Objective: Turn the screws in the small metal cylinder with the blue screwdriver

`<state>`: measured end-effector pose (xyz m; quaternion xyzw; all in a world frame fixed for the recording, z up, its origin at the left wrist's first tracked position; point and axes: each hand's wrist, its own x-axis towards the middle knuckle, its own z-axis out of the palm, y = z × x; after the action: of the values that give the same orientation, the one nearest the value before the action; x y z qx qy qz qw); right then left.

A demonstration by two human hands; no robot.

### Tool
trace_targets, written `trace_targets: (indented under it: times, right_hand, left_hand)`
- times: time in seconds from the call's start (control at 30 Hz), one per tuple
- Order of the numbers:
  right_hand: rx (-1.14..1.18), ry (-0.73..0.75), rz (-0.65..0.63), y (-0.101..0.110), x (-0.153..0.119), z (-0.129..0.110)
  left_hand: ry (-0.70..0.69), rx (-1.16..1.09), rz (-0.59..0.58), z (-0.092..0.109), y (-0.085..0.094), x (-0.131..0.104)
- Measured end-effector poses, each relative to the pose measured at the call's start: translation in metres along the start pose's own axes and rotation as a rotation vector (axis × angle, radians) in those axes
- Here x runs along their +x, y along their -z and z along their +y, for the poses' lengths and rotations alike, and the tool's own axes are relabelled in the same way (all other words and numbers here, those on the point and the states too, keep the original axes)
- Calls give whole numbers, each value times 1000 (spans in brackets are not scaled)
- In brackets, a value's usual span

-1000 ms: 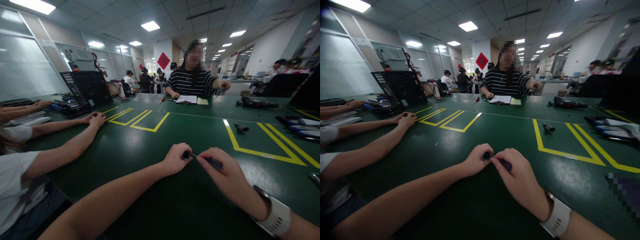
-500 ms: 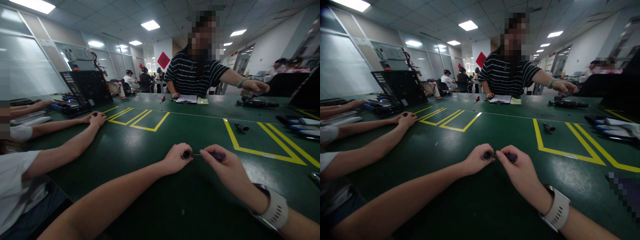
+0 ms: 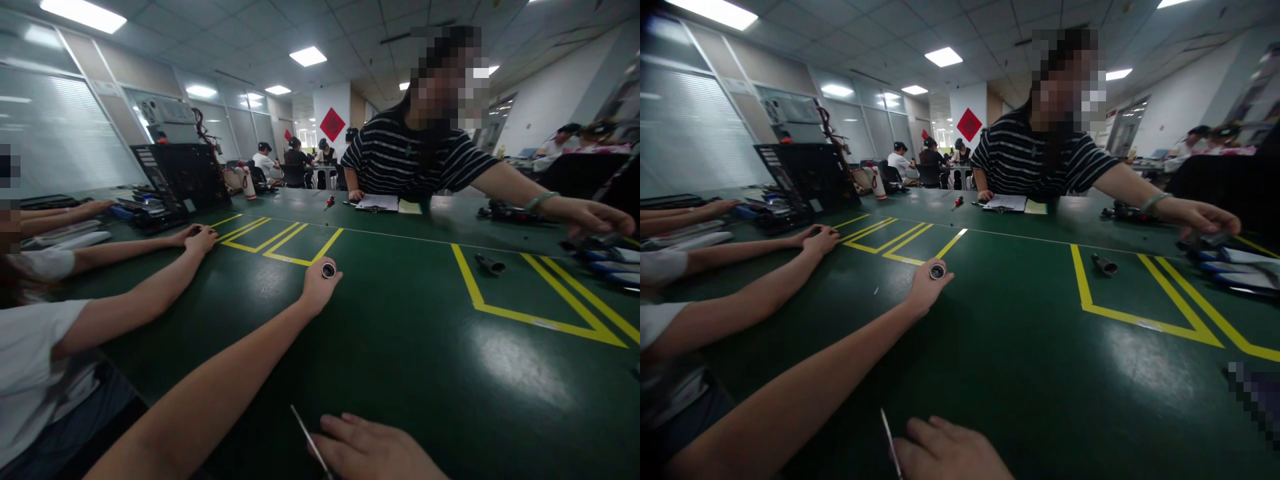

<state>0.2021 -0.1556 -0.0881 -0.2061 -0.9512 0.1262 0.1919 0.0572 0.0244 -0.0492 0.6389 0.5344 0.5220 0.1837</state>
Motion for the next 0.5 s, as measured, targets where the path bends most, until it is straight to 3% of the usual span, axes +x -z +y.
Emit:
trace_targets:
  times: [0.07,0.17,0.27,0.5]
  right_hand:
    - [-20,-88,-38,16,-3,5]
    - [-113,-98,-80,49,-7,13]
    - [-211,-261,-23,73,-9,32]
    - [-369,-480,117,82,-12,90]
  left_hand:
    - [34,-33,-2,-5,-2,0]
    - [-4,-13,-37,-8,-6,-2]
    - [-62,49,-91,-7,-8,-4]
    - [-148,89,-323,11,-8,-19]
